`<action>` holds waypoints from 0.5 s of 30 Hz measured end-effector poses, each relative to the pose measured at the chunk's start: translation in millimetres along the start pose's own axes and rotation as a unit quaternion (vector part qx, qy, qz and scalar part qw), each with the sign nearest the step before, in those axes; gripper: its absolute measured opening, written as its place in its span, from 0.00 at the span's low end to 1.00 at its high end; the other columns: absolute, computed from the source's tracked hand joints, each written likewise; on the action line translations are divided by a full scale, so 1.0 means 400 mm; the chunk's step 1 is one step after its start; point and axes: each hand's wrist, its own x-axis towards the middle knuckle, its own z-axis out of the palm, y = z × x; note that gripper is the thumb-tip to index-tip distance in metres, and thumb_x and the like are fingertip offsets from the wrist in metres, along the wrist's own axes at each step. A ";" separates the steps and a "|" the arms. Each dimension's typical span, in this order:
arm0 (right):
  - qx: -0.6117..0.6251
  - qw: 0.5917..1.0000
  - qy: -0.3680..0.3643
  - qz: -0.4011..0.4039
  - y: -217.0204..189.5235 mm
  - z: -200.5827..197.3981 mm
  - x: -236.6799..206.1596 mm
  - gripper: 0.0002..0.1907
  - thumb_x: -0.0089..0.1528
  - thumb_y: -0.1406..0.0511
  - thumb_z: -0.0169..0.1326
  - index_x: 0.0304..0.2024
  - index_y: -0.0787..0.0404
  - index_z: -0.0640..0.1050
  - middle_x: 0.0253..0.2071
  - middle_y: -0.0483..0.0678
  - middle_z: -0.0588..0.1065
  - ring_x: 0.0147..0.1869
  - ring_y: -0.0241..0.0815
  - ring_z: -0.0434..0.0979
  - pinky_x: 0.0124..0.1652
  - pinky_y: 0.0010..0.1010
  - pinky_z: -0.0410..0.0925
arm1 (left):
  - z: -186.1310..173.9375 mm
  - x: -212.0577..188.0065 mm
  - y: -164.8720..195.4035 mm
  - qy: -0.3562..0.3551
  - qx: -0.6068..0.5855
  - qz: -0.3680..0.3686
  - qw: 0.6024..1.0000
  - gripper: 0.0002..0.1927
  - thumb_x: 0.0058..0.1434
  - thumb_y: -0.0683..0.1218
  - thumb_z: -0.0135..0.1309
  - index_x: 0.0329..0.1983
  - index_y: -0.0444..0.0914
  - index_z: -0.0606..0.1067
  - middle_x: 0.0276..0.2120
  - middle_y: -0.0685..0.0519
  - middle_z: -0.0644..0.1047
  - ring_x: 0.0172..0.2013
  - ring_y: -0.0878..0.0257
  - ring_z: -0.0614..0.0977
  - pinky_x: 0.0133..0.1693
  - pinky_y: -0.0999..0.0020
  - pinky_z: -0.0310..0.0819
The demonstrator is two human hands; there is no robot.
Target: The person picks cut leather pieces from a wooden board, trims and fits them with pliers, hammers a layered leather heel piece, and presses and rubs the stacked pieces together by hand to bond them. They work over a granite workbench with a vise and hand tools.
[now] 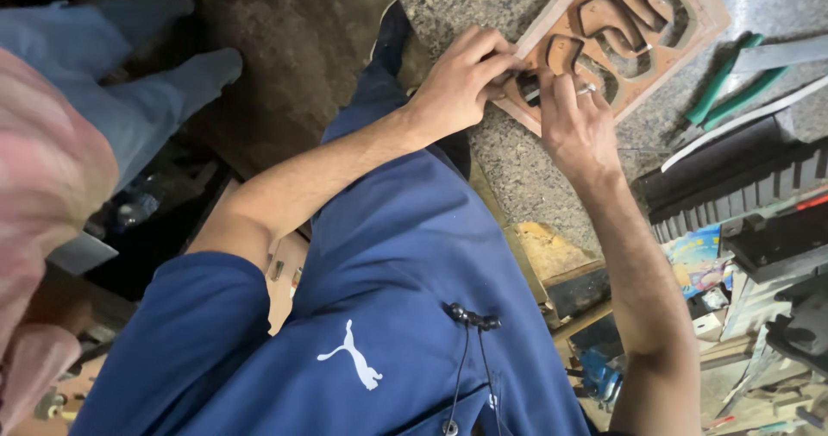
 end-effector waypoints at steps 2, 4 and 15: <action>0.027 0.999 0.005 0.016 0.015 -0.001 0.008 0.27 0.58 0.70 0.56 0.61 0.70 0.75 0.41 0.49 0.67 0.39 0.42 0.76 0.38 0.32 0.73 | 0.011 0.012 -0.010 -0.002 -0.002 0.005 1.000 0.25 0.49 0.30 0.62 0.52 0.36 0.79 0.48 0.52 0.73 0.52 0.51 0.74 0.54 0.60 0.72; 0.073 0.997 0.007 0.022 0.034 -0.009 0.024 0.26 0.59 0.70 0.58 0.61 0.66 0.75 0.41 0.49 0.68 0.38 0.42 0.76 0.37 0.34 0.72 | 0.012 0.023 -0.020 -0.003 0.001 0.012 1.000 0.25 0.47 0.31 0.62 0.51 0.35 0.78 0.48 0.51 0.73 0.51 0.50 0.73 0.54 0.60 0.72; 0.059 0.997 0.050 0.031 0.128 -0.186 0.130 0.27 0.61 0.62 0.67 0.59 0.64 0.73 0.59 0.53 0.72 0.61 0.54 0.76 0.53 0.41 0.73 | -0.026 -0.030 0.047 0.003 -0.017 -0.008 1.000 0.26 0.50 0.36 0.68 0.53 0.37 0.76 0.54 0.50 0.73 0.54 0.49 0.73 0.56 0.58 0.73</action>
